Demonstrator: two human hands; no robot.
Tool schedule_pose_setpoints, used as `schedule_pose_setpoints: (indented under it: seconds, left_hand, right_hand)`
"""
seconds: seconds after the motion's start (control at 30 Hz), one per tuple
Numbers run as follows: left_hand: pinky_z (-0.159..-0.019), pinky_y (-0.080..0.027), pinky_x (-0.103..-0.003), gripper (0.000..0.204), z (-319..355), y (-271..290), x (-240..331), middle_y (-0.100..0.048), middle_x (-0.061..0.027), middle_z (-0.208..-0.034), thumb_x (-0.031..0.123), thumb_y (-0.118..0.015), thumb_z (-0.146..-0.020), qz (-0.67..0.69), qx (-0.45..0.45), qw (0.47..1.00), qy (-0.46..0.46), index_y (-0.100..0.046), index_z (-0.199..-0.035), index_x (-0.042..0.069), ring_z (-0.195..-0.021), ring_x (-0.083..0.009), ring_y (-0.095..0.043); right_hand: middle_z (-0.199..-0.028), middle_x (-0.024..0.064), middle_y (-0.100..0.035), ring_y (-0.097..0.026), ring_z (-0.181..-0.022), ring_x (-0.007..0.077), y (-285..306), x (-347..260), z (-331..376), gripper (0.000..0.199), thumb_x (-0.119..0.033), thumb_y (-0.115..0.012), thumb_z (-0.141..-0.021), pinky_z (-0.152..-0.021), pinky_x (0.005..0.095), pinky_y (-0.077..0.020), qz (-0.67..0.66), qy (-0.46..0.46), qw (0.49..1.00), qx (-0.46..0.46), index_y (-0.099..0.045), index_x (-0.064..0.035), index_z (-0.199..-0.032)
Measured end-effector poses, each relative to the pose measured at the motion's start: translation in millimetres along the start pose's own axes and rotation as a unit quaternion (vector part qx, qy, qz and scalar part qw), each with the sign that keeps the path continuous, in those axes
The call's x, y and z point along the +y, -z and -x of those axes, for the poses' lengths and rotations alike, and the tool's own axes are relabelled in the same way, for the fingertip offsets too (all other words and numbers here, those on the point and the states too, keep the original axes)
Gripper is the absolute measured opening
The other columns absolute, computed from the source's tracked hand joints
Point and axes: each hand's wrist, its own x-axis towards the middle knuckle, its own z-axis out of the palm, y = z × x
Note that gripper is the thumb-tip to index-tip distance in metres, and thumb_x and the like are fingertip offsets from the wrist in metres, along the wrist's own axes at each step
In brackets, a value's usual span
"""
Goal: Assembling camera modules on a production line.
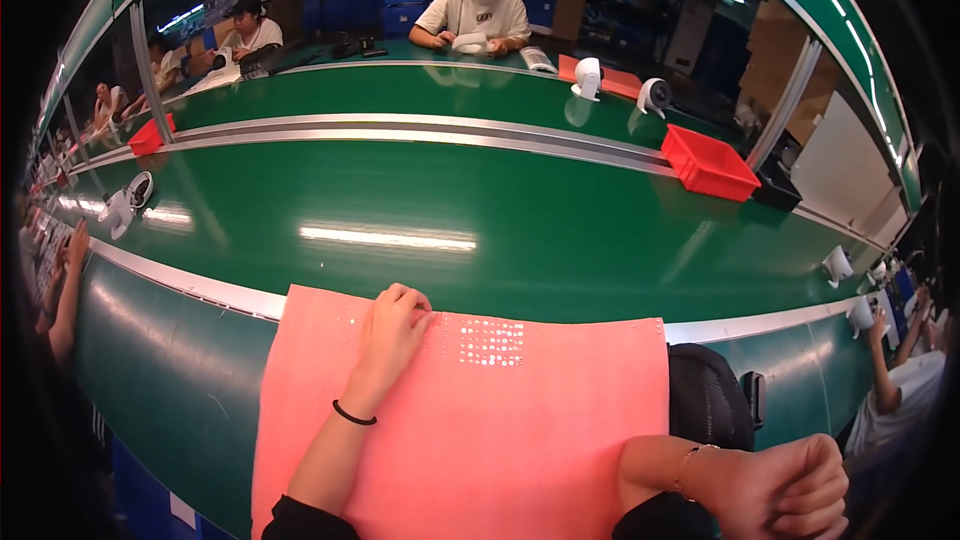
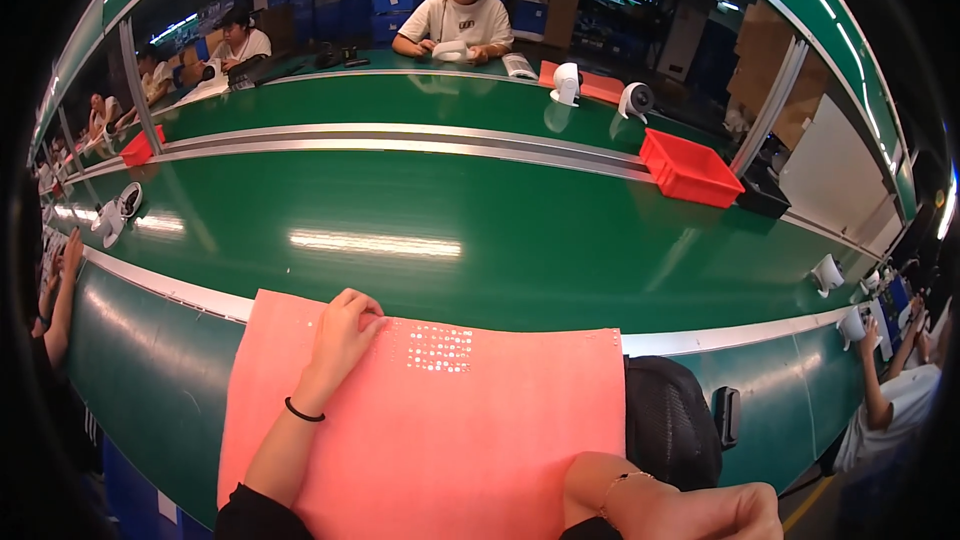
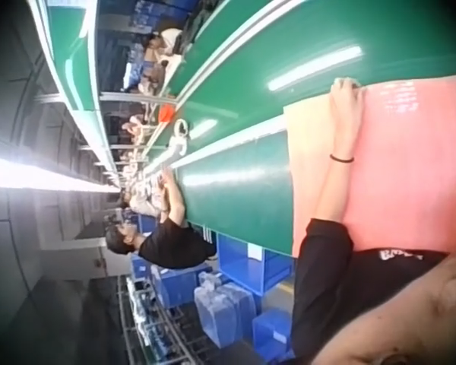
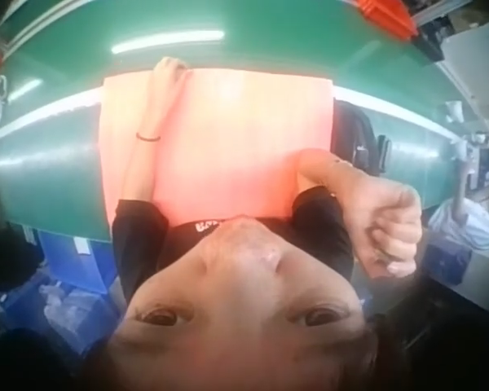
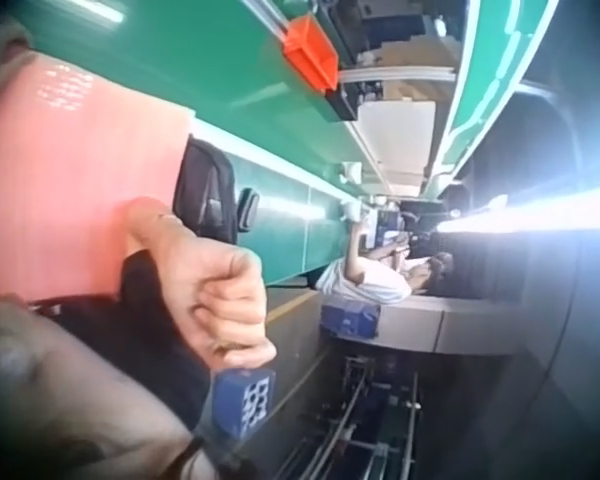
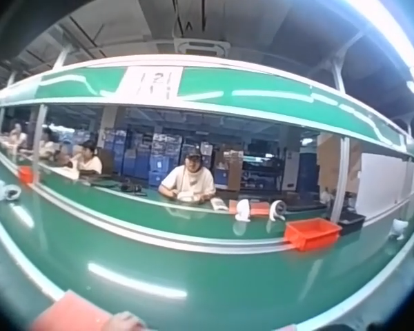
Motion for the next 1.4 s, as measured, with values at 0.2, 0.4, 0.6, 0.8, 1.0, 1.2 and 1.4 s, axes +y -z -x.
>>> schedule_pose_setpoints:
  seconds: [0.2,0.4,0.6,0.8,1.0,1.2,1.4]
  left_hand:
    - [-0.067,-0.048,-0.036,0.010,1,3,1,-0.058,-0.0086,-0.080,0.009,-0.068,-0.072,-0.033,-0.017,0.999,0.005,-0.062,-0.072,0.002,-0.078,-0.0259,-0.057]
    - [-0.068,-0.048,-0.036,0.010,-1,2,2,-0.059,-0.0067,-0.081,0.013,-0.066,-0.075,-0.068,-0.038,0.997,-0.011,-0.064,-0.072,0.004,-0.080,-0.0248,-0.056]
    - [-0.069,-0.047,-0.036,0.008,2,1,-1,-0.059,-0.0060,-0.082,0.013,-0.065,-0.076,-0.074,-0.031,0.996,-0.029,-0.064,-0.075,0.005,-0.081,-0.0253,-0.055]
    - [-0.070,-0.047,-0.037,0.009,0,2,-1,-0.059,-0.0074,-0.081,0.013,-0.064,-0.076,-0.058,-0.044,0.997,-0.035,-0.062,-0.079,0.005,-0.083,-0.0266,-0.055]
    - [-0.069,-0.045,-0.037,0.006,-6,7,4,-0.059,-0.0104,-0.078,0.006,-0.063,-0.075,-0.029,-0.068,0.997,-0.035,-0.062,-0.080,0.003,-0.078,-0.0285,-0.055]
    - [-0.071,-0.046,-0.039,0.007,-12,26,1,-0.059,-0.0124,-0.078,0.003,-0.059,-0.077,-0.009,-0.092,0.995,-0.037,-0.063,-0.082,0.002,-0.080,-0.0304,-0.056]
    - [-0.072,-0.046,-0.039,0.009,-15,19,1,-0.059,-0.0128,-0.077,0.000,-0.056,-0.076,-0.014,-0.104,0.994,-0.035,-0.063,-0.081,0.002,-0.081,-0.0308,-0.056]
  right_hand:
    - [-0.050,-0.0091,-0.030,-0.030,-0.044,0.0030,1,-3,0,0.025,-0.033,-0.037,-0.091,-0.044,0.0175,-0.0256,-0.009,-0.007,1.000,-0.012,-0.049,-0.0138,-0.080]
    - [-0.052,-0.0089,-0.030,-0.030,-0.044,0.0034,0,-4,-1,0.026,-0.035,-0.036,-0.091,-0.045,0.0185,-0.0268,-0.005,-0.011,1.000,-0.016,-0.048,-0.0143,-0.080]
    - [-0.051,-0.0086,-0.029,-0.030,-0.044,0.0036,-3,-3,-1,0.028,-0.035,-0.034,-0.091,-0.045,0.0188,-0.0271,0.002,-0.016,1.000,-0.009,-0.048,-0.0141,-0.079]
    - [-0.050,-0.0084,-0.028,-0.030,-0.043,0.0038,-3,-4,-1,0.028,-0.034,-0.033,-0.091,-0.045,0.0188,-0.0271,0.003,-0.015,1.000,0.001,-0.048,-0.0137,-0.078]
    - [-0.050,-0.0085,-0.029,-0.030,-0.043,0.0037,-1,-4,-3,0.027,-0.033,-0.034,-0.091,-0.045,0.0187,-0.0269,0.008,-0.011,1.000,-0.003,-0.048,-0.0135,-0.078]
    - [-0.050,-0.0090,-0.030,-0.031,-0.043,0.0026,-3,-3,-2,0.024,-0.030,-0.035,-0.090,-0.045,0.0179,-0.0266,0.003,-0.015,1.000,0.006,-0.048,-0.0148,-0.077]
    - [-0.050,-0.0096,-0.030,-0.031,-0.042,0.0020,-1,-5,-5,0.024,-0.029,-0.035,-0.090,-0.044,0.0172,-0.0265,0.015,-0.012,1.000,0.006,-0.047,-0.0159,-0.074]
